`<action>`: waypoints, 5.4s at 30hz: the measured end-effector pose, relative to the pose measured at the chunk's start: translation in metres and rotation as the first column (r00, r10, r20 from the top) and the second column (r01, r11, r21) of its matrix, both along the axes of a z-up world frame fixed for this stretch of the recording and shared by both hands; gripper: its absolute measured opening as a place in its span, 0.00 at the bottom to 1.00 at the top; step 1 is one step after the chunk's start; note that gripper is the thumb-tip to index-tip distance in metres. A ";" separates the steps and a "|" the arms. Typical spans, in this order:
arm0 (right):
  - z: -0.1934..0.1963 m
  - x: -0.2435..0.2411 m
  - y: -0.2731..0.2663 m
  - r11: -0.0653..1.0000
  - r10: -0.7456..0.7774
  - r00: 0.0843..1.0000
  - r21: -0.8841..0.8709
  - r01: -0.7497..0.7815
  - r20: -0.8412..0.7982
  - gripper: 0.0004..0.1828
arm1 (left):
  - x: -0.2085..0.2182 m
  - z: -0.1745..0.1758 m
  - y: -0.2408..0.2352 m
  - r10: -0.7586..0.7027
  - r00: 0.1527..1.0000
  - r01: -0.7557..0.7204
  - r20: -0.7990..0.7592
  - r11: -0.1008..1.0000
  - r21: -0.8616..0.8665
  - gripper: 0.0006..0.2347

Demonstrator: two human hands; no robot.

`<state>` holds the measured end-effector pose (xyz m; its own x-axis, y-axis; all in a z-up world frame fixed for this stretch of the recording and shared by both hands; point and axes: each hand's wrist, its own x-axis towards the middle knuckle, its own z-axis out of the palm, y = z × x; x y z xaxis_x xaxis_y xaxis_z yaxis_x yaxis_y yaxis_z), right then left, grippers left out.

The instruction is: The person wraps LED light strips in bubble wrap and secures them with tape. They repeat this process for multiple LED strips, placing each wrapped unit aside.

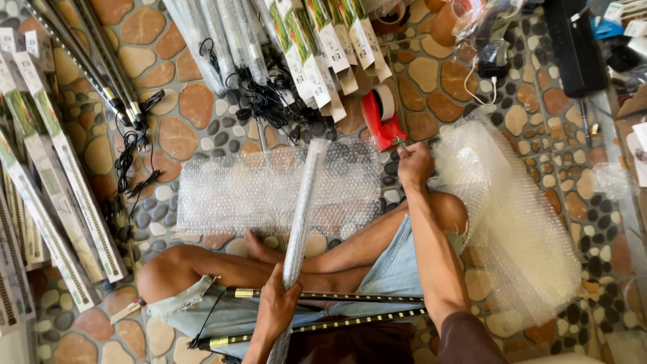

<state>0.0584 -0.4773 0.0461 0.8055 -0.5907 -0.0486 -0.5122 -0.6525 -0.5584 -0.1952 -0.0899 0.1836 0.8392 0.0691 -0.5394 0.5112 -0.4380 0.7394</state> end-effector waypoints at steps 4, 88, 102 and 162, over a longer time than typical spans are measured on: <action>0.076 -0.006 0.028 0.996 0.083 0.944 -0.001 -0.088 -0.320 0.14 | 0.002 -0.017 0.000 -0.053 0.997 0.046 0.056 0.991 0.129 0.08; -0.009 0.001 -0.026 0.732 -0.078 0.980 0.677 -0.070 0.185 0.20 | 0.158 0.018 0.065 0.620 0.783 -0.511 0.038 0.677 -0.530 0.08; 0.151 -0.165 0.249 0.133 0.806 0.512 0.750 -0.647 0.299 0.18 | 0.153 0.020 0.035 0.621 0.755 -0.513 0.210 0.759 -0.401 0.06; -0.035 -0.034 0.111 0.508 0.861 0.506 -0.096 -0.856 0.049 0.19 | 0.227 -0.134 0.274 -0.319 0.944 0.298 -0.088 0.703 0.646 0.17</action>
<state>0.0239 -0.3661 0.0109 0.9182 0.3932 0.0479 0.3595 -0.7767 -0.5171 0.0319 0.1841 0.0493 0.8901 0.1236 -0.4388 0.2454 -0.9410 0.2329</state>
